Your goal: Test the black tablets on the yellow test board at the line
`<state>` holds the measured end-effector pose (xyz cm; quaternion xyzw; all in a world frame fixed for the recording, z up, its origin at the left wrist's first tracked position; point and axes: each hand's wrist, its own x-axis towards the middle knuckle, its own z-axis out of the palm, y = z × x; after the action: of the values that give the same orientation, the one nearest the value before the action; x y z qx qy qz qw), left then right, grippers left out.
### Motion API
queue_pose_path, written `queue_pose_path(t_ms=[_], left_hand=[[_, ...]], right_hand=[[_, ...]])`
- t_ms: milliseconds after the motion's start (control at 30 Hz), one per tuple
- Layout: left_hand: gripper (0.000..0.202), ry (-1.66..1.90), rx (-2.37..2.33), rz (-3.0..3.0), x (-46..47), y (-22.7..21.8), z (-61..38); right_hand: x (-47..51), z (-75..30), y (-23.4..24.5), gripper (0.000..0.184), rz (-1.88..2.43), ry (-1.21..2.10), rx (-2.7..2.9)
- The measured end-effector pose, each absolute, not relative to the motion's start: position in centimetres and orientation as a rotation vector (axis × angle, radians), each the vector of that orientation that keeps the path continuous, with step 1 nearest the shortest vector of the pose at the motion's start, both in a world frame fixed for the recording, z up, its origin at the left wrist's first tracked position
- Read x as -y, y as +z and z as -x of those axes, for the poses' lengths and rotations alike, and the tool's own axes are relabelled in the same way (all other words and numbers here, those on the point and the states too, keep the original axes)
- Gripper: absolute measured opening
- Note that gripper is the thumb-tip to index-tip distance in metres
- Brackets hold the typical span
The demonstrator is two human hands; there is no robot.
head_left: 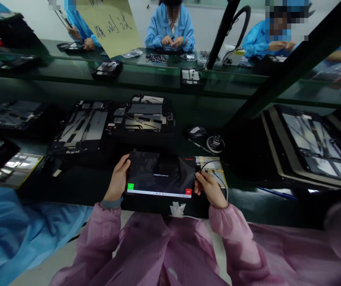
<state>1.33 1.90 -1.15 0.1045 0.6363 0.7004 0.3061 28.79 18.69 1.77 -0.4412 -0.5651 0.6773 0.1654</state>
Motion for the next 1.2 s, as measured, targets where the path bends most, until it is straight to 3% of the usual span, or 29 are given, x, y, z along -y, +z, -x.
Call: queue_pose_path(t_ms=[233,300,400,433,500,567,700,800,1033,1200], left_hand=[[0.046,1.848,-1.696,-0.241,-1.9,-1.3,-1.1],[0.047,1.859,-1.682,-0.236,-2.0,-1.5,-1.2],[0.048,1.904,-1.627,-0.199,-2.4,-1.5,-1.4],[0.048,1.920,-1.606,-0.184,-2.5,-1.5,-1.4],[0.047,1.940,-1.571,-0.167,-2.7,-1.4,-1.5],[0.044,1.947,-1.543,-0.173,-2.9,-1.2,-1.4],[0.040,1.949,-1.512,-0.201,-2.9,-0.7,-1.4],[0.037,1.955,-1.556,-0.241,-2.9,-0.5,-1.4],[0.039,1.923,-1.592,-0.234,-2.7,-1.1,-1.2],[0.043,1.902,-1.538,-0.226,-2.5,-1.4,-1.0]], right_hand=[[-20.3,-34.2,3.6,0.045,1.449,1.560,1.828],[-20.0,-37.7,3.9,0.042,1.570,1.211,2.051],[-18.4,-41.4,4.0,0.037,1.726,0.319,2.257],[-17.6,-41.6,4.0,0.038,1.714,0.021,2.181],[-15.5,-40.1,4.1,0.049,1.562,-0.268,2.090],[-13.0,-36.1,4.2,0.051,1.306,-0.214,2.143],[-7.7,-24.7,3.5,0.048,0.607,0.295,2.522],[-5.7,-18.7,2.3,0.045,0.358,0.379,2.651],[-6.1,-21.0,2.6,0.044,0.475,0.434,2.563],[-8.3,-26.3,1.2,0.032,0.709,0.411,2.338]])
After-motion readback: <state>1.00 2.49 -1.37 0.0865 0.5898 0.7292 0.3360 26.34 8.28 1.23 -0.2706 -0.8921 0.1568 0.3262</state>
